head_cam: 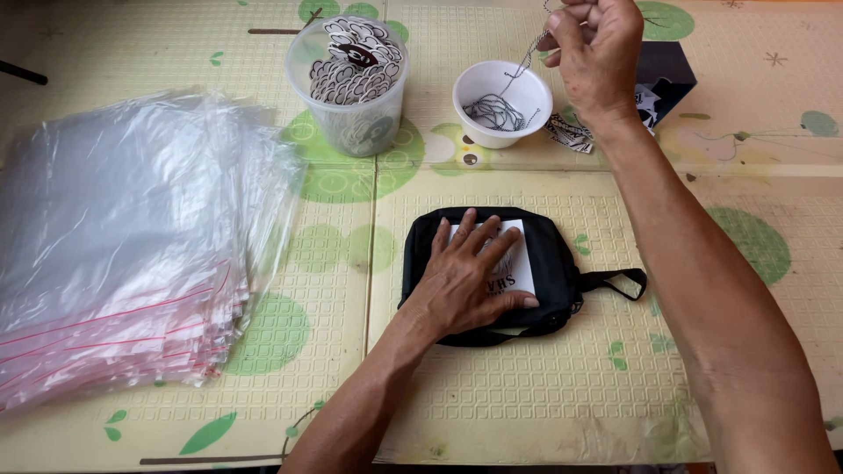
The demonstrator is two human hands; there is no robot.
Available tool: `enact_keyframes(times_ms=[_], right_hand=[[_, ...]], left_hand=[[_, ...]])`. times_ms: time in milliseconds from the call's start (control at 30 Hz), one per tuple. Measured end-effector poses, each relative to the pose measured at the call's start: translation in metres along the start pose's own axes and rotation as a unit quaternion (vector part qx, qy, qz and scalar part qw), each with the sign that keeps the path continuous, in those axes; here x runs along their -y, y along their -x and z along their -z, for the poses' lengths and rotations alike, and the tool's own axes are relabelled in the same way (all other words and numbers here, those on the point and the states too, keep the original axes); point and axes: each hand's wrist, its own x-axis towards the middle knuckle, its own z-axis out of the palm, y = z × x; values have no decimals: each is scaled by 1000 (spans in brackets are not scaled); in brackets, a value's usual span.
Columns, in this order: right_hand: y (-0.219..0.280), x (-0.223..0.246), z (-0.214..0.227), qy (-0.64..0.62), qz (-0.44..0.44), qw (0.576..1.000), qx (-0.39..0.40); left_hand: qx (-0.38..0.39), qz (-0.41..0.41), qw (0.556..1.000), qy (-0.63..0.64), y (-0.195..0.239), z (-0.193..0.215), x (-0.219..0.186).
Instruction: The person cleans a black shoulder bag with a blue brush, then attaches a printed label and a small charm to the bag's strap. The person smooths the label and secures the charm by hand.
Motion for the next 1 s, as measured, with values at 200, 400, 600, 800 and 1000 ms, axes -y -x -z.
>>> enact_keyframes(times_ms=[200,400,600,800,1000], right_hand=[[6,48,11,-53,-55,997,23],[37,123,16,-112,-114,974,160],[72,131,0,-103,-190,956,197],[72,98,-2,-145,-180,962,144],[39,53,2,-12,17,1000,21]], left_hand=[[-134,134,945,267,-17,33,-2],[-235,172,833,471,-21,33,-3],[-171,186,816,519,-24,15,-2],[-203,151,839,481,-23,9,14],[-188,153,837,491,-23,3,16]])
